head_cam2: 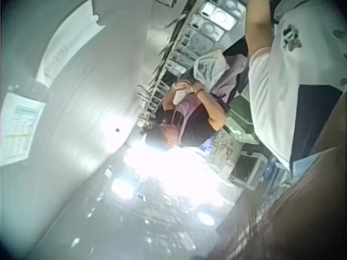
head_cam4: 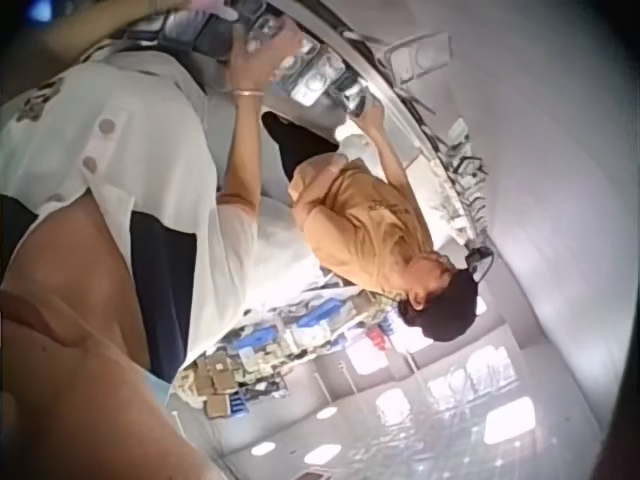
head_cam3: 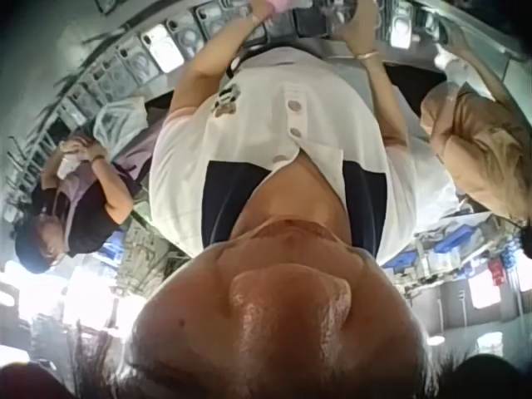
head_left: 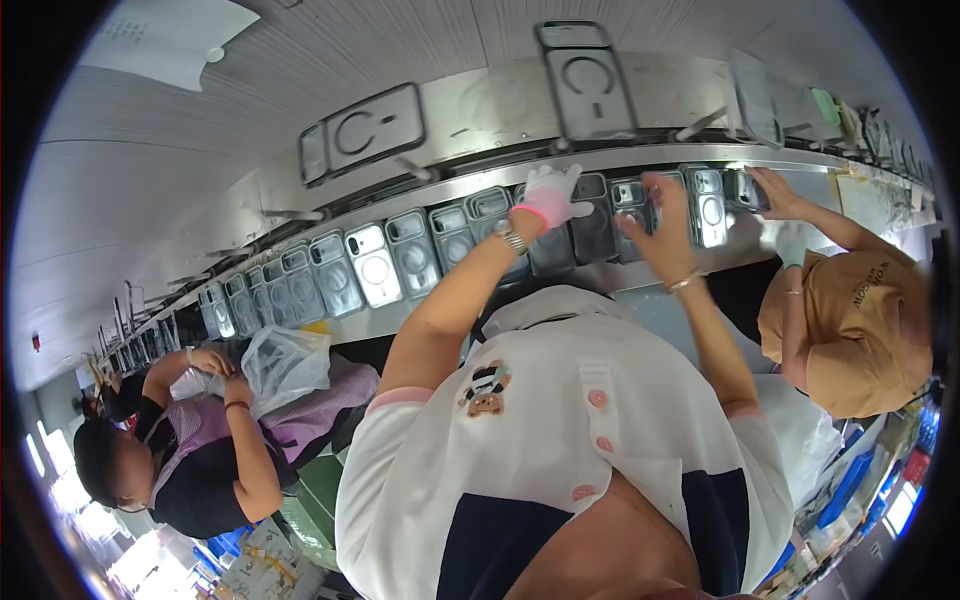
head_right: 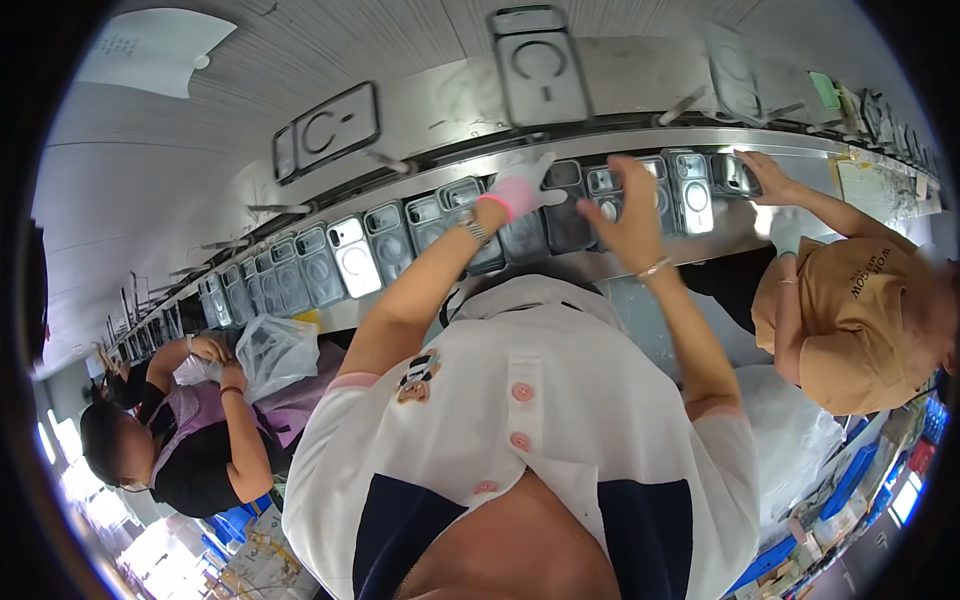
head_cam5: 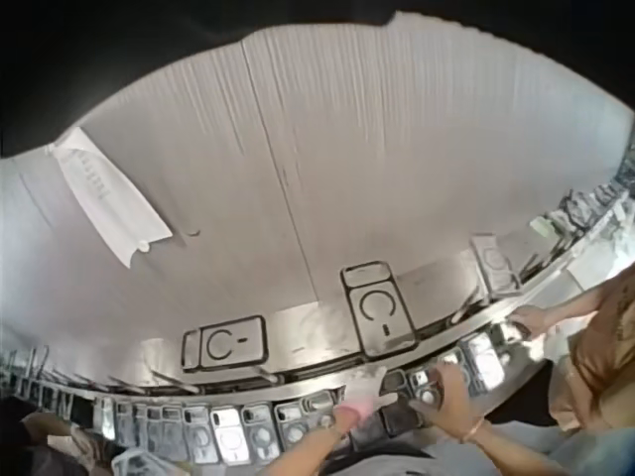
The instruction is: The person repeatedly removes phone cases from a conveyor line and stacks them together by hand.
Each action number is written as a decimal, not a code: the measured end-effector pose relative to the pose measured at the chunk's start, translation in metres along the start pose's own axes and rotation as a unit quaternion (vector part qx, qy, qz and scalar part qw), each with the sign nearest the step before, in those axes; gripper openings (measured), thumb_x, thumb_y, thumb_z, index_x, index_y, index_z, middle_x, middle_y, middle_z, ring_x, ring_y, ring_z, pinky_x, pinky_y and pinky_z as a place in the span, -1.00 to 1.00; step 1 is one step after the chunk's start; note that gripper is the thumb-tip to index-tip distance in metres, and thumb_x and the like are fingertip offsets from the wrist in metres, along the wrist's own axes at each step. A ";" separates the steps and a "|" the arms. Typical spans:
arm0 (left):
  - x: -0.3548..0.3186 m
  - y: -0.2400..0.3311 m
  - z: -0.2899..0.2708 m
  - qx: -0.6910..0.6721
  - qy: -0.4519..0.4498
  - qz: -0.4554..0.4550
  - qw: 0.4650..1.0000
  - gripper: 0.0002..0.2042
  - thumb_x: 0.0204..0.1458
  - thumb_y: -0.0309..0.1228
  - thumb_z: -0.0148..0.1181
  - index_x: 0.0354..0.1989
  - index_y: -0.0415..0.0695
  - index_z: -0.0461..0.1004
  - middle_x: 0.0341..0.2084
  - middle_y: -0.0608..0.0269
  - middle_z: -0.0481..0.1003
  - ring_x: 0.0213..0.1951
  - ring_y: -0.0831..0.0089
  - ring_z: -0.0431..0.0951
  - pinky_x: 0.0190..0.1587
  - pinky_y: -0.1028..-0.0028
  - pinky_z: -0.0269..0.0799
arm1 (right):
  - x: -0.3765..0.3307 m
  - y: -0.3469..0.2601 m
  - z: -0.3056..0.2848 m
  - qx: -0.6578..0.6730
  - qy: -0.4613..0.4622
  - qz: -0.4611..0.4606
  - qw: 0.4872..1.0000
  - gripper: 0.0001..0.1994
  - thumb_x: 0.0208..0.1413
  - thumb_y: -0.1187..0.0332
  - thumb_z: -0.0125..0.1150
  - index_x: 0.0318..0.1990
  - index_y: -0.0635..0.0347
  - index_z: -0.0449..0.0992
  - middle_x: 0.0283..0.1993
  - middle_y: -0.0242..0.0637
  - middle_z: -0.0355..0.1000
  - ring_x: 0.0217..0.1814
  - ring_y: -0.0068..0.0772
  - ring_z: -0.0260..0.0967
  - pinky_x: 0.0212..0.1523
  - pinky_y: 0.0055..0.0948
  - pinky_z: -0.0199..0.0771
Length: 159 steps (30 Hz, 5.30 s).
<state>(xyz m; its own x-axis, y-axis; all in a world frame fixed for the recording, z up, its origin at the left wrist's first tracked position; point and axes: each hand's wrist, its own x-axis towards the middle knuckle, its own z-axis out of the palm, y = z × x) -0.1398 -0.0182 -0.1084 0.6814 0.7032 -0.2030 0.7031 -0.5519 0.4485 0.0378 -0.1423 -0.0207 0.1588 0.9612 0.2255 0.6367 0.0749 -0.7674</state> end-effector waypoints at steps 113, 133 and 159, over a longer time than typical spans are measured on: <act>-0.182 -0.100 -0.092 -0.289 0.575 -0.264 0.718 0.25 -0.22 -0.43 0.48 0.37 -0.23 -0.60 0.38 -0.14 -0.22 0.40 0.10 -0.15 0.38 0.27 -0.14 | 0.205 -0.084 -0.041 0.276 -0.261 -0.197 0.904 -0.08 -0.09 -0.13 0.34 0.32 0.18 0.06 0.27 -0.12 0.20 0.38 -0.27 0.10 0.36 -0.29 0.04; -0.041 -0.048 -0.132 -0.618 0.202 0.086 0.755 -0.65 0.07 -0.62 0.02 0.06 -0.23 0.23 -0.05 0.16 0.42 -0.05 0.47 0.42 0.05 0.44 0.34 | 0.185 -0.038 -0.059 0.316 -0.313 -0.094 0.891 -0.14 -0.26 0.33 0.56 0.23 0.07 0.13 0.25 -0.30 0.23 0.37 -0.33 0.09 0.41 -0.28 0.06; 0.064 0.072 0.030 -0.054 -0.004 -0.056 0.997 -0.20 -0.14 0.05 0.33 0.23 -0.17 0.25 0.21 -0.03 0.28 0.29 0.02 0.18 0.29 0.20 0.11 | 0.065 0.054 -0.158 -0.179 0.050 -0.169 0.968 -0.24 -0.21 0.08 0.45 0.17 0.18 0.28 0.24 -0.14 0.19 0.19 -0.05 0.14 0.19 -0.05 0.06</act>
<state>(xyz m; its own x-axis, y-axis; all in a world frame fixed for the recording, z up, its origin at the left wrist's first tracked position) -0.0394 -0.0264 -0.1151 0.6019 0.7535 -0.2645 0.7494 -0.4185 0.5131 0.2022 -0.1176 0.0472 -0.0441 0.8658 0.4984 0.8831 0.2670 -0.3858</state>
